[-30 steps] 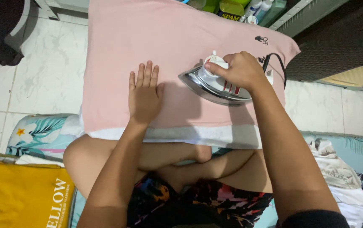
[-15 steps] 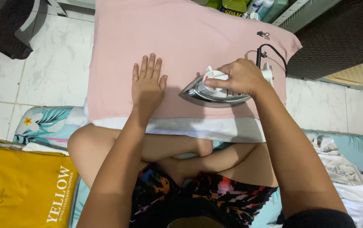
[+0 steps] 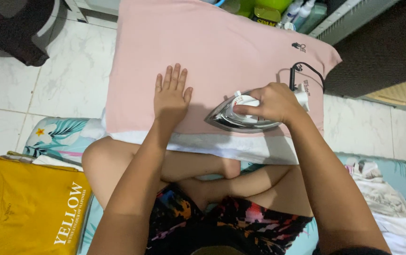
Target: The recorder irons a pink t-shirt on a flat surface while sitting on the floor.
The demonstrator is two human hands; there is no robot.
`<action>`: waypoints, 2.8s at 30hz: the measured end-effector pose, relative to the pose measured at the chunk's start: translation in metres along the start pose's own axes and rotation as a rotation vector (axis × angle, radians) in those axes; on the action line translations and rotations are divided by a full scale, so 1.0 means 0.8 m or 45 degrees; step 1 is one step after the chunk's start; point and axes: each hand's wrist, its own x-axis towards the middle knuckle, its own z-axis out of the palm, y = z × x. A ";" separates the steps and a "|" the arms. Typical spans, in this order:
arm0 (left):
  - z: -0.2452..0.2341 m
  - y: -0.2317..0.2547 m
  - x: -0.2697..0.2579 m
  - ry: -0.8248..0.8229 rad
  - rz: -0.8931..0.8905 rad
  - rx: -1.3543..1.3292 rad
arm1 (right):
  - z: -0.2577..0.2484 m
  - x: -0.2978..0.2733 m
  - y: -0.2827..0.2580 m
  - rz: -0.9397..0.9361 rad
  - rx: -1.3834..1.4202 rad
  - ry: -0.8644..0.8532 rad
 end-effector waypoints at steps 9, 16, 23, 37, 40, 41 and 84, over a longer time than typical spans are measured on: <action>-0.030 -0.010 -0.030 0.262 -0.018 -0.020 | -0.010 0.040 -0.039 0.475 0.144 0.048; -0.020 -0.011 -0.019 0.121 -0.079 -0.044 | -0.008 0.097 -0.072 0.575 0.093 0.087; -0.028 -0.009 -0.021 0.030 -0.108 0.007 | -0.007 0.158 -0.081 0.614 0.116 0.196; -0.025 -0.009 -0.013 -0.119 -0.161 0.033 | -0.009 0.238 -0.062 0.572 0.120 0.314; -0.027 -0.008 -0.012 -0.127 -0.159 0.048 | -0.014 0.243 -0.065 0.591 0.164 0.325; -0.030 -0.007 -0.012 -0.138 -0.163 0.045 | -0.015 0.243 -0.065 0.601 0.187 0.317; -0.025 -0.008 -0.025 0.313 -0.002 -0.037 | -0.013 0.049 -0.045 0.195 0.045 -0.191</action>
